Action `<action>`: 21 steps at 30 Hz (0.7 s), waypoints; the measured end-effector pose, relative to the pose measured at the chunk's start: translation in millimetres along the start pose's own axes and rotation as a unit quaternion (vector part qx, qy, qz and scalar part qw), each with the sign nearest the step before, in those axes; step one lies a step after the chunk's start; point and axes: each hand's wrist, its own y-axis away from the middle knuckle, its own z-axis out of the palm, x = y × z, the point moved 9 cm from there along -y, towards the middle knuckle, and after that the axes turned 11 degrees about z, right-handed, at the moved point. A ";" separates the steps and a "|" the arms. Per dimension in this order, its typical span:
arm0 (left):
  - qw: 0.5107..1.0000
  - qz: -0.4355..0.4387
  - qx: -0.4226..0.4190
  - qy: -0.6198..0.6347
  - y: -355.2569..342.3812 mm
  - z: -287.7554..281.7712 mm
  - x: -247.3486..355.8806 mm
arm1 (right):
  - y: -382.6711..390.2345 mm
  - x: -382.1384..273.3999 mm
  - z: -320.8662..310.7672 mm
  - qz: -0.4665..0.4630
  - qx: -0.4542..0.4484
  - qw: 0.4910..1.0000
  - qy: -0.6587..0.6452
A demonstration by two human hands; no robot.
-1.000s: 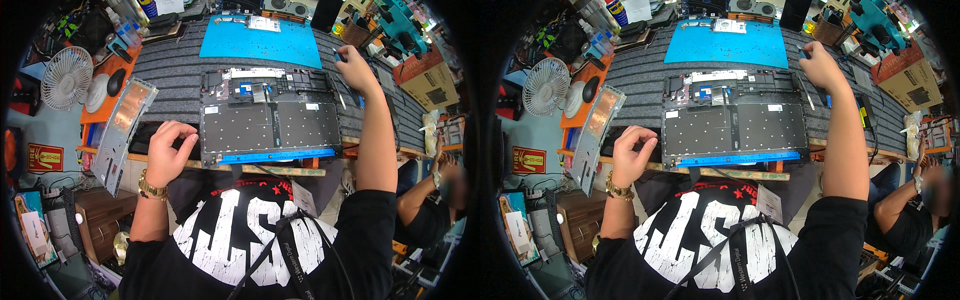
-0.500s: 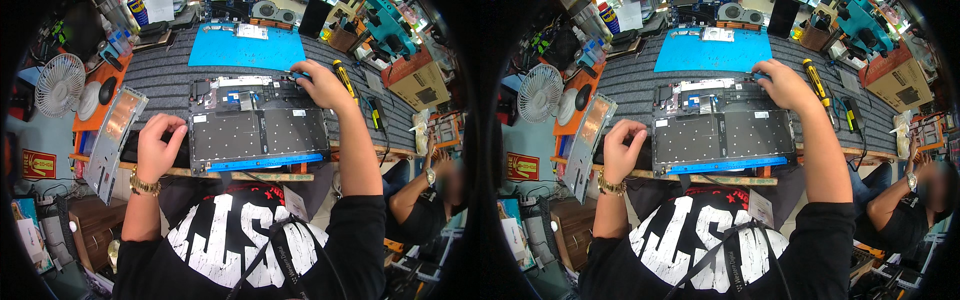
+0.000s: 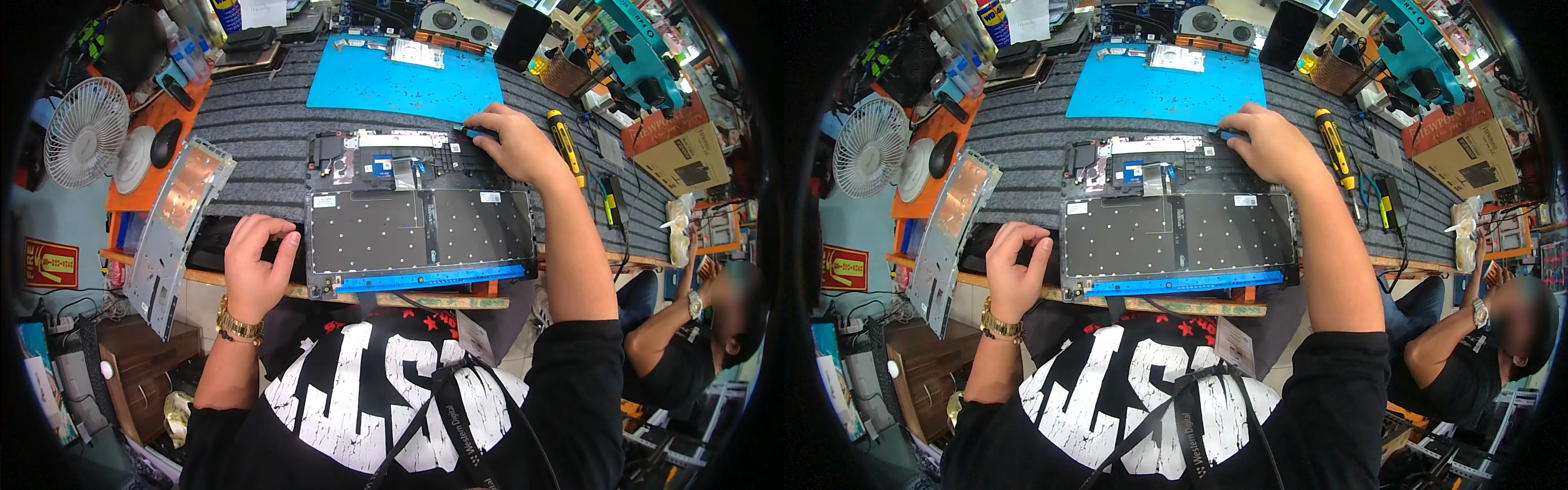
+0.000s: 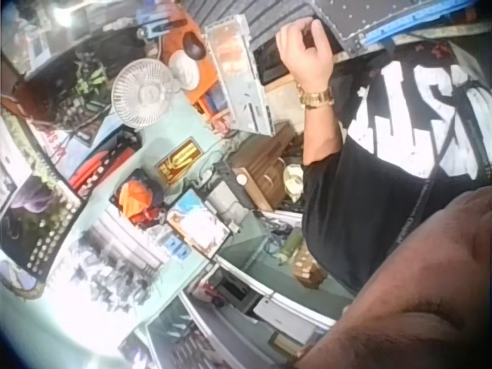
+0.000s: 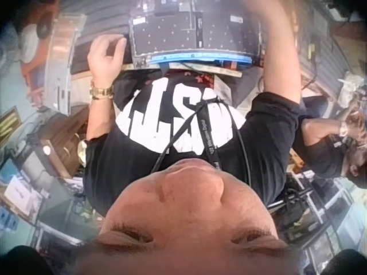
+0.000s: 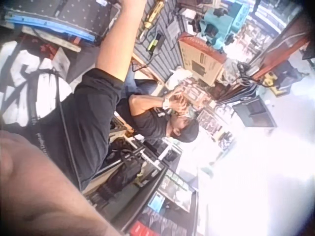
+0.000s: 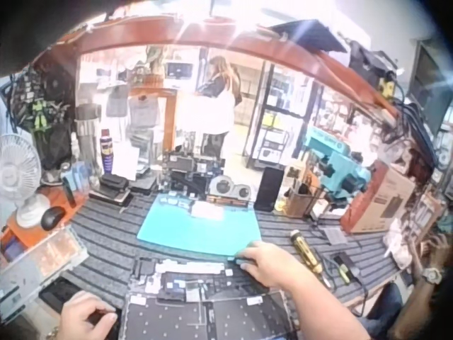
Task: The person disassembles the internal components of a laptop, removes the keyboard assembly, and then cleans the keyboard and chassis using a brush, a cloth, and a liquid solution before reassembling the battery.
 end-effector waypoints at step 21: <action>1.000 0.013 -0.010 -0.001 -2.5 -0.2 2.5 | -3.6 -1.6 -9.9 -0.026 0.006 1.000 -0.005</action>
